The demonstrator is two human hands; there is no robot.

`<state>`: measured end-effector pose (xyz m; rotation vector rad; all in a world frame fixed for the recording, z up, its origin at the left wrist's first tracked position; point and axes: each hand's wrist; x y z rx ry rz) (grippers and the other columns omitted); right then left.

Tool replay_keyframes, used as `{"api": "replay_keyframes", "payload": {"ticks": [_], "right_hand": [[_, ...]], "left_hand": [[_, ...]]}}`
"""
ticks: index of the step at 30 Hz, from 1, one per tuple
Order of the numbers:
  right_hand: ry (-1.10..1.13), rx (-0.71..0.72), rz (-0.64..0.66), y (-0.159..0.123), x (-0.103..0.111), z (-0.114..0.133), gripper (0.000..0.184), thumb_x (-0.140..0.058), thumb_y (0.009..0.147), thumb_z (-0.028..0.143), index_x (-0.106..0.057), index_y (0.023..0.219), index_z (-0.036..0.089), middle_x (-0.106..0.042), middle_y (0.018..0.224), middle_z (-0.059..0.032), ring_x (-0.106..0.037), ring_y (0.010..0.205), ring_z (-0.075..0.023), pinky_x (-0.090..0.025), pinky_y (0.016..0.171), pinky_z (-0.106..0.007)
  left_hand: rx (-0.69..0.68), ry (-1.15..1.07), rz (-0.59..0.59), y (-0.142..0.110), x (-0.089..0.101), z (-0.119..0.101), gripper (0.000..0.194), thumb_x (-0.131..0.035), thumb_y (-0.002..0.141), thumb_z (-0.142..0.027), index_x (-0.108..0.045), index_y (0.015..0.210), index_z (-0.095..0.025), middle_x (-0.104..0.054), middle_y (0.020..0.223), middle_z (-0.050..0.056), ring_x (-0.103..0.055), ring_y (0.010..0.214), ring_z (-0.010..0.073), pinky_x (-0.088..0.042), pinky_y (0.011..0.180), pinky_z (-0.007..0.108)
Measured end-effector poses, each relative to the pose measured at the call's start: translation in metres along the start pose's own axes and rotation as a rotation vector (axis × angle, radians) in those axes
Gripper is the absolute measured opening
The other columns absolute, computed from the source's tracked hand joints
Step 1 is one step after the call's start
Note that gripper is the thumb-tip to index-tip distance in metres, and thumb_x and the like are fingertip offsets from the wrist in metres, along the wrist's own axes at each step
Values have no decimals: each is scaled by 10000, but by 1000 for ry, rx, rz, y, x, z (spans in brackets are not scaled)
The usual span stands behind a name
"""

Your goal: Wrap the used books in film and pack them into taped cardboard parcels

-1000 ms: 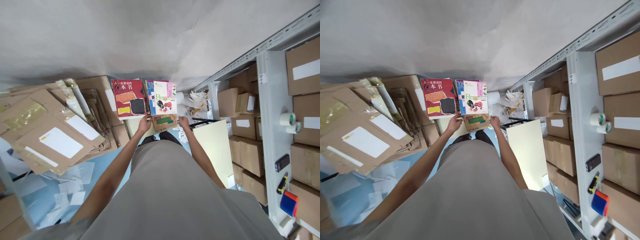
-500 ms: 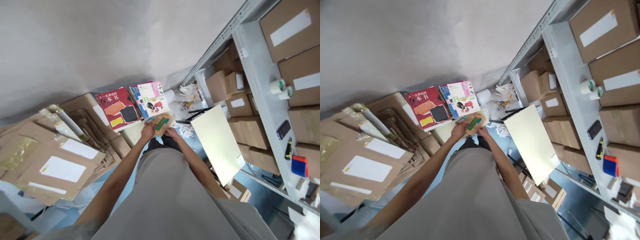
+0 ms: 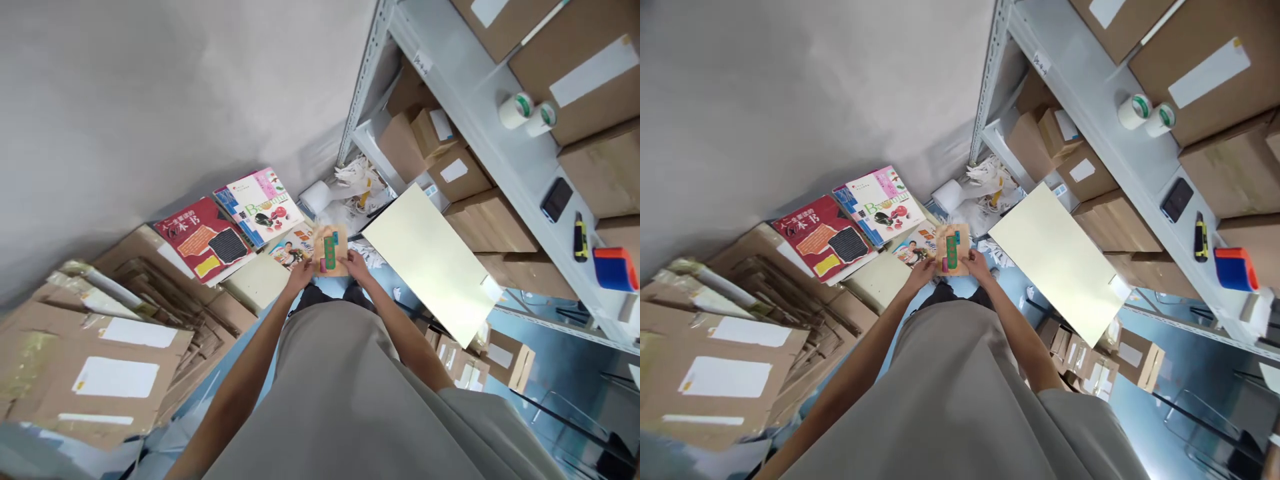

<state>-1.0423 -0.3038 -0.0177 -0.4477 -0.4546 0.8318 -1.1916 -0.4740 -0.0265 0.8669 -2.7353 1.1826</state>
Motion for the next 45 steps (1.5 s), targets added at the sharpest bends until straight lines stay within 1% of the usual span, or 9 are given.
{"api": "replay_keyframes", "payload": {"ticks": [3, 7, 14, 20, 29, 32, 35, 38, 45], "right_hand": [[168, 21, -30, -18, 52, 6, 524, -851, 778, 707, -700, 972, 243, -826, 987, -64, -760, 928, -247, -633, 841, -367], [424, 52, -66, -51, 131, 6, 552, -953, 748, 661, -736, 1027, 238, -861, 1077, -67, -795, 962, -259, -649, 875, -385], [627, 82, -219, -101, 267, -20, 593, -1022, 707, 651, -761, 1047, 243, -879, 1077, -62, -826, 966, -284, -681, 859, -408], [680, 131, -301, -120, 340, -47, 642, -1007, 722, 687, -790, 1138, 248, -885, 1141, -65, -826, 1013, -284, -680, 917, -421], [551, 101, -328, -107, 369, -78, 710, -874, 778, 843, -758, 1119, 231, -845, 1021, -69, -797, 934, -265, -700, 872, -426], [330, 104, -532, -108, 375, -78, 825, -760, 893, 840, -669, 1425, 217, -799, 1332, -180, -802, 1111, -322, -709, 951, -499], [-150, 229, -791, -118, 383, -65, 847, -660, 1068, 644, -400, 1750, 215, -462, 1786, -268, -550, 1602, -399, -556, 1247, -623], [-596, 391, -706, -127, 385, -42, 748, -606, 1140, 417, -340, 1818, 245, -329, 1893, -201, -239, 1795, -390, -313, 1414, -667], [-857, 286, -402, -118, 380, -16, 453, -438, 1175, 179, -727, 1523, 184, -838, 1304, -186, -784, 1148, -293, -574, 1032, -379]], "left_hand": [[-73, -245, 101, -3, -34, -32, 776, -694, 901, -845, -807, 1229, -151, -864, 1105, 159, -797, 1104, 316, -611, 1010, 416], [-107, -548, 284, -4, -93, -88, 712, -839, 790, -834, -819, 1071, -180, -862, 1031, 140, -811, 1029, 317, -630, 917, 403], [-133, -567, 441, -12, -230, -191, 633, -1007, 705, -684, -836, 1031, -168, -867, 988, 110, -822, 1026, 326, -646, 906, 415], [-271, -438, 384, -26, -315, -239, 630, -1034, 696, -655, -863, 1077, -182, -876, 1086, 92, -802, 1078, 302, -620, 954, 376], [-355, -203, 347, -18, -340, -264, 772, -959, 708, -790, -846, 1151, -168, -862, 1086, 96, -769, 1012, 293, -599, 897, 361], [-424, -81, 309, -13, -338, -271, 707, -902, 776, -769, -846, 1150, -172, -856, 1058, 91, -749, 965, 281, -581, 868, 345], [-541, 110, 310, -12, -333, -282, 493, -833, 887, -623, -857, 1142, -202, -852, 1062, 93, -748, 966, 293, -580, 905, 353], [-705, 333, 387, -15, -333, -294, 289, -737, 955, -447, -867, 1126, -254, -845, 1140, 103, -745, 1092, 333, -570, 1037, 392], [-849, 558, 402, -26, -341, -307, 245, -712, 988, -267, -850, 1189, -251, -826, 1181, 157, -745, 1201, 390, -507, 1223, 499]]}}
Point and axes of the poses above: each hand's wrist, its own y-axis towards the middle knuckle, its own x-axis out of the back of the hand, z = x × y
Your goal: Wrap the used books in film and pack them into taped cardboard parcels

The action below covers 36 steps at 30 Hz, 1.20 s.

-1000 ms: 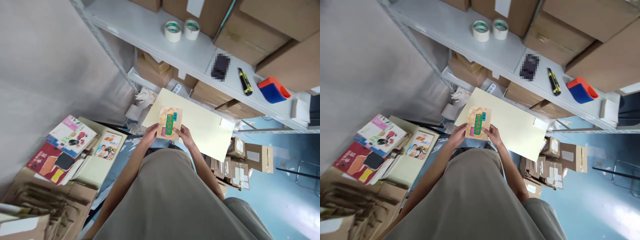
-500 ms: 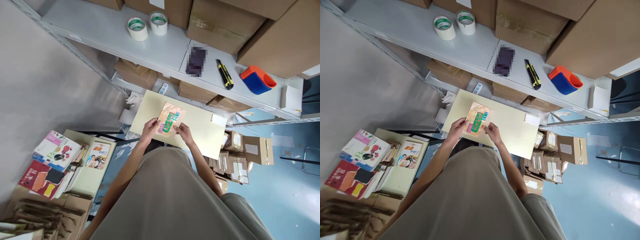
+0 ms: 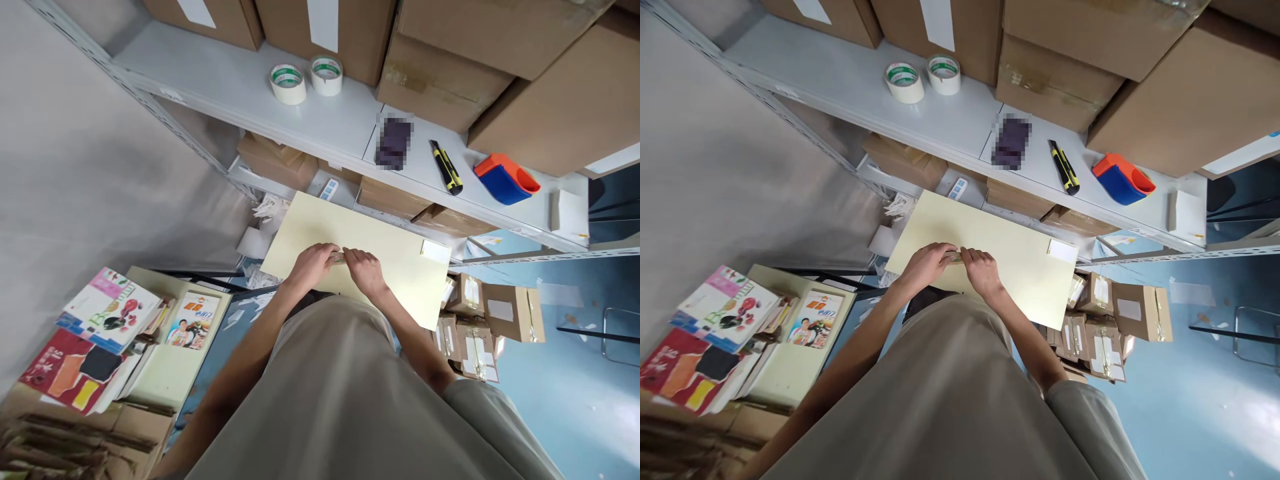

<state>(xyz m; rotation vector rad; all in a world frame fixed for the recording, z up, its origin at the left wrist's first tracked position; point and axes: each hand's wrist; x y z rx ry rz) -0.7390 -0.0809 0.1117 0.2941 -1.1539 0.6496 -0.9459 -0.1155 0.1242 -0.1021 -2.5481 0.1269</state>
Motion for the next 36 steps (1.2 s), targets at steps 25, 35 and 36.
{"api": "replay_keyframes", "payload": {"ticks": [25, 35, 36], "right_hand": [[975, -390, -454, 6, -1, 1, 703, -737, 983, 713, -698, 1490, 227, -730, 1538, -176, -713, 1397, -352, -647, 1122, -496], [997, -372, -291, 1, 3, 45, 679, -788, 979, 705, -674, 1491, 273, -783, 1469, -129, -769, 1330, -351, -702, 1012, -461], [982, -392, -317, 2, 4, 45, 616, -766, 998, 681, -680, 1448, 269, -804, 1400, -122, -781, 1270, -336, -696, 981, -442]], "left_hand": [[339, -769, -264, -33, -1, 0, 603, -938, 793, -736, -894, 1017, -177, -841, 943, 65, -761, 933, 277, -617, 837, 332], [255, -395, -360, -40, -37, -37, 157, -930, 839, -363, -923, 974, -282, -882, 941, 72, -830, 1054, 426, -616, 926, 421], [250, -400, -346, -42, -41, -39, 183, -948, 820, -336, -924, 997, -295, -889, 987, 75, -826, 1085, 443, -622, 974, 454]]}}
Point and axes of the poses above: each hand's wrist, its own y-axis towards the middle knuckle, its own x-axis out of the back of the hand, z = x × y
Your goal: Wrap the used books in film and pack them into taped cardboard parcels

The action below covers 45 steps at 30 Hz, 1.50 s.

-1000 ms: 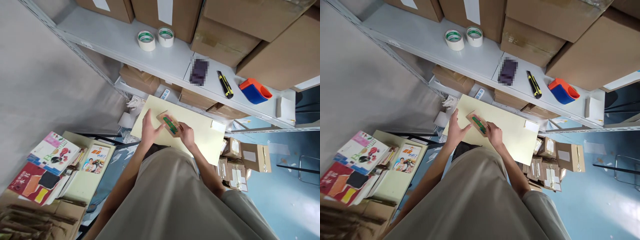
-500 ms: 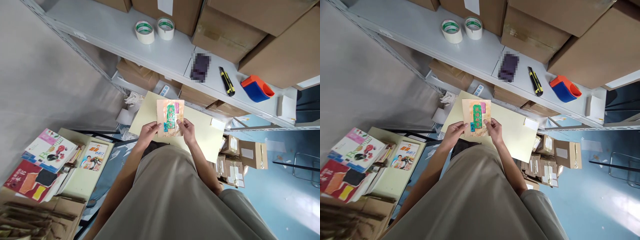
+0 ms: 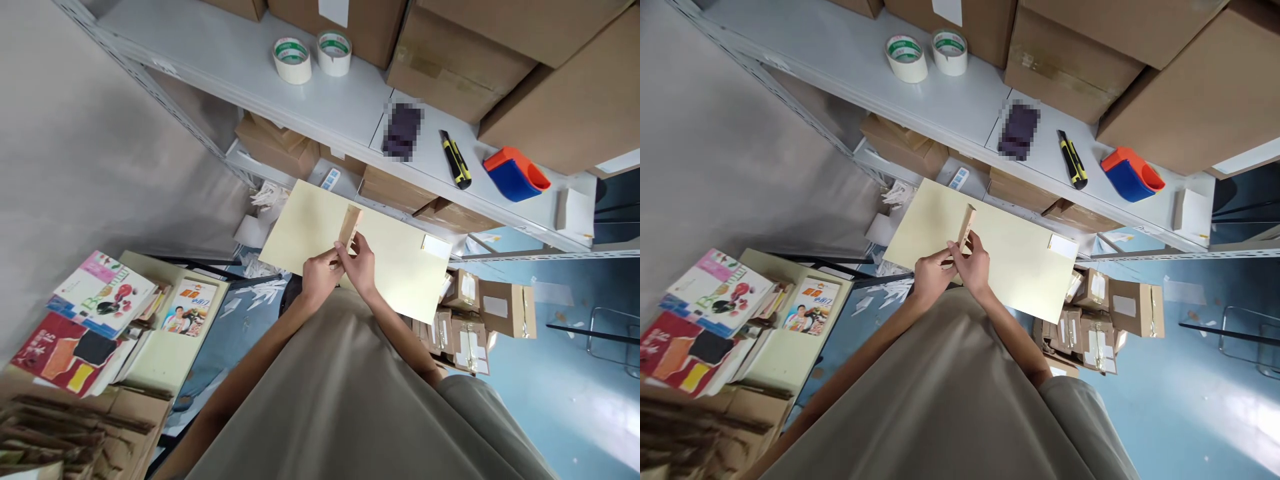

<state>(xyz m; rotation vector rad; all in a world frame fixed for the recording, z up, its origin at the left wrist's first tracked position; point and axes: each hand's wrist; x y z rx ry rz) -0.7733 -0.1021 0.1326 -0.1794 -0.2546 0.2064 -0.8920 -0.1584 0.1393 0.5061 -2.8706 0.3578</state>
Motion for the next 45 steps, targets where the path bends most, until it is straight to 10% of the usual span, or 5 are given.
{"api": "replay_keyframes", "payload": {"ticks": [8, 14, 27, 36, 45], "right_hand": [[153, 86, 19, 24, 34, -1, 441, -681, 1009, 670, -697, 1096, 238, -776, 979, -69, -728, 907, -257, -599, 787, -366], [343, -4, 219, 18, 48, 10, 607, -747, 932, 784, -739, 1219, 250, -843, 1120, -94, -810, 1068, -326, -668, 875, -422], [147, 99, 49, 23, 42, -9, 905, -782, 892, 880, -708, 1541, 253, -669, 1673, -166, -682, 1503, -393, -572, 1278, -584], [155, 129, 160, 1, 11, 1, 604, -792, 946, 785, -825, 1178, 229, -861, 1097, -74, -820, 1032, -276, -694, 884, -371], [375, -14, 347, 12, 60, 9, 596, -862, 877, 794, -831, 1113, 248, -861, 1041, -47, -816, 989, -287, -689, 899, -414]], "left_hand": [[-83, -245, -105, 9, 24, 6, 767, -998, 830, -476, -756, 1522, -248, -647, 1693, 126, -586, 1582, 394, -513, 1311, 501], [170, -572, 208, 27, 61, 11, 764, -988, 749, -746, -883, 1227, -159, -872, 1194, 161, -801, 1245, 411, -676, 993, 469], [73, -374, -114, 14, 39, -6, 562, -1014, 727, -592, -930, 1083, -166, -886, 1008, 64, -829, 953, 285, -692, 856, 370], [-223, 36, -128, -4, 3, -11, 388, -871, 935, -503, -907, 1244, -272, -892, 1195, 67, -873, 1030, 295, -714, 991, 434], [-168, -48, -80, 32, 63, -1, 849, -932, 855, -654, -721, 1536, -193, -815, 1407, 187, -788, 1232, 327, -673, 1020, 454]]}}
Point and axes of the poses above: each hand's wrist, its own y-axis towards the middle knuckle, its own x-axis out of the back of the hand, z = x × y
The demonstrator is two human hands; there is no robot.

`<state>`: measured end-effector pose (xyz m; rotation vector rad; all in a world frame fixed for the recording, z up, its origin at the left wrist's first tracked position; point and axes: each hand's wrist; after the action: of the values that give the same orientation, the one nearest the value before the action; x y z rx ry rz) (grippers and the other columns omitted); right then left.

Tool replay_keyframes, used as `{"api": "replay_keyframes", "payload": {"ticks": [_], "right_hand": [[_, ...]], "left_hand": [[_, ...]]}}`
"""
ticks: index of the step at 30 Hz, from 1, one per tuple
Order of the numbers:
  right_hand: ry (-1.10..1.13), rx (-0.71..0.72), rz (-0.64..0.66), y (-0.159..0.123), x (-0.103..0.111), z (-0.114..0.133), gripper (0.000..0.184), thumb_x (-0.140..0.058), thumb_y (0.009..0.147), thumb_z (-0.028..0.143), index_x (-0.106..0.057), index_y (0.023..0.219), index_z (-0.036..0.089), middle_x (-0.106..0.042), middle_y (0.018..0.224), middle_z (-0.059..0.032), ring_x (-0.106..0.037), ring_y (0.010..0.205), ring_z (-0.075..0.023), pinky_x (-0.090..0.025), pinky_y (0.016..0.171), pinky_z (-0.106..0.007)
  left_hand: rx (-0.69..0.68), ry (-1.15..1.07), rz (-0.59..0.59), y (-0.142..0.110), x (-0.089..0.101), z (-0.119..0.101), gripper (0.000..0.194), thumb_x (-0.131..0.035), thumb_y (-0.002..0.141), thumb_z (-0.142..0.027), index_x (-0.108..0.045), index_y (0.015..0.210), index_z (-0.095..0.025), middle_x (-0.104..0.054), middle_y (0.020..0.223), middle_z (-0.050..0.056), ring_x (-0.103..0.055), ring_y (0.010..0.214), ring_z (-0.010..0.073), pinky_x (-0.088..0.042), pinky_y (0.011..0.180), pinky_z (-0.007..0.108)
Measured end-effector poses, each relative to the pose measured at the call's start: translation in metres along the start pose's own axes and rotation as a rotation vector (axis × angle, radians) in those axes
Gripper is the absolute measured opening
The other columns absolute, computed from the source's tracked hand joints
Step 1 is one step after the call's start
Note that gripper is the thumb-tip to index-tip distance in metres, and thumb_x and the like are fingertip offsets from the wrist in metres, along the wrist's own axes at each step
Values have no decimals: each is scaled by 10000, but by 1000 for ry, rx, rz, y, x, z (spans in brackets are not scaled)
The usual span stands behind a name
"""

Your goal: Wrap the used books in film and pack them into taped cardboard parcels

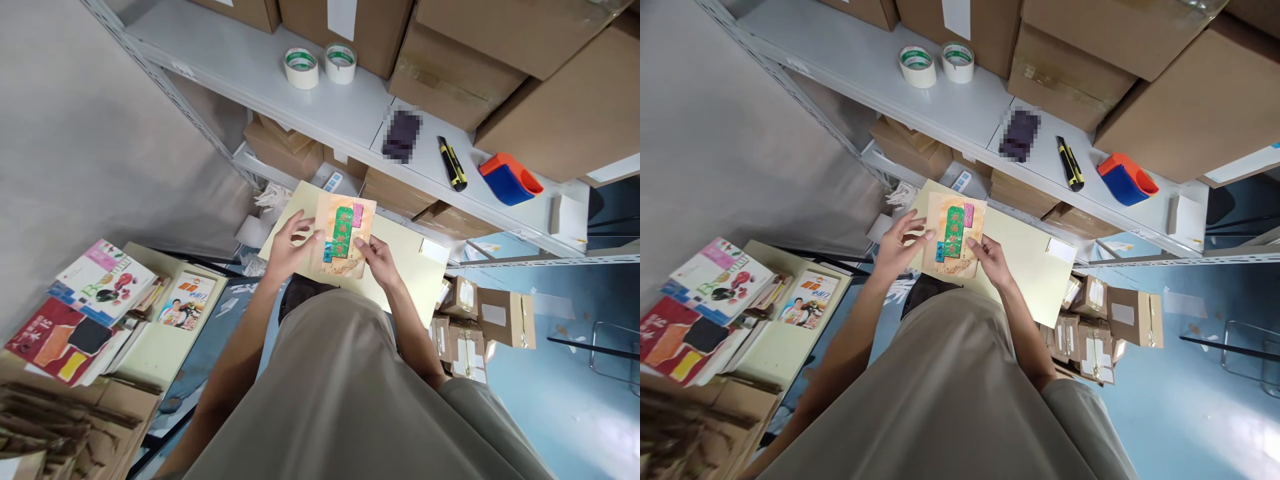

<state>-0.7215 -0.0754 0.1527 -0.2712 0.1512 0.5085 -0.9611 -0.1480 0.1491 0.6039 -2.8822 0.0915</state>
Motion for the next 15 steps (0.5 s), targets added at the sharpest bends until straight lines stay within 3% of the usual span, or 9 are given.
{"api": "replay_keyframes", "payload": {"ticks": [2, 4, 11, 13, 15], "right_hand": [[27, -21, 32, -3, 3, 6, 617, -885, 855, 797, -834, 1124, 244, -872, 1066, -54, -827, 1028, -297, -697, 917, -423], [36, -25, 46, -4, 4, 9, 624, -900, 843, 794, -837, 1123, 240, -880, 1100, -60, -830, 1064, -304, -701, 935, -426], [-69, 95, 49, 2, 11, 15, 564, -863, 927, 751, -867, 1224, 272, -887, 1181, -45, -821, 1127, -307, -689, 1001, -449], [-148, 197, 64, 4, 13, 19, 512, -853, 951, 735, -888, 1222, 302, -884, 1254, -50, -805, 1232, -318, -652, 1118, -490], [-225, 328, 95, 5, 16, 24, 405, -856, 980, 684, -908, 1212, 356, -849, 1406, -44, -721, 1444, -326, -541, 1293, -543]], "left_hand": [[102, -118, 168, 4, 9, -2, 800, -940, 834, -690, -794, 1426, -171, -865, 1245, 167, -812, 1147, 328, -666, 1011, 452], [145, -192, 256, 4, 12, -7, 687, -953, 829, -684, -862, 1280, -173, -878, 1179, 145, -815, 1116, 326, -656, 1021, 446], [22, -186, 166, 1, 8, -13, 507, -980, 816, -602, -884, 1106, -199, -871, 1047, 92, -789, 931, 252, -644, 867, 374], [-66, -128, 114, 2, 11, -13, 413, -978, 825, -548, -873, 1033, -207, -862, 995, 76, -787, 890, 240, -638, 833, 361], [-186, -84, 82, 1, 15, -16, 281, -930, 885, -482, -859, 969, -223, -869, 1037, 82, -815, 978, 254, -650, 903, 383]]}}
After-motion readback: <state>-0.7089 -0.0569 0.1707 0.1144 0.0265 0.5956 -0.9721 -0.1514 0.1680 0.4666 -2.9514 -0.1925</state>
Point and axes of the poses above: each hand's wrist, its own y-axis towards the middle knuckle, its own x-axis out of the back of the hand, z = x × y
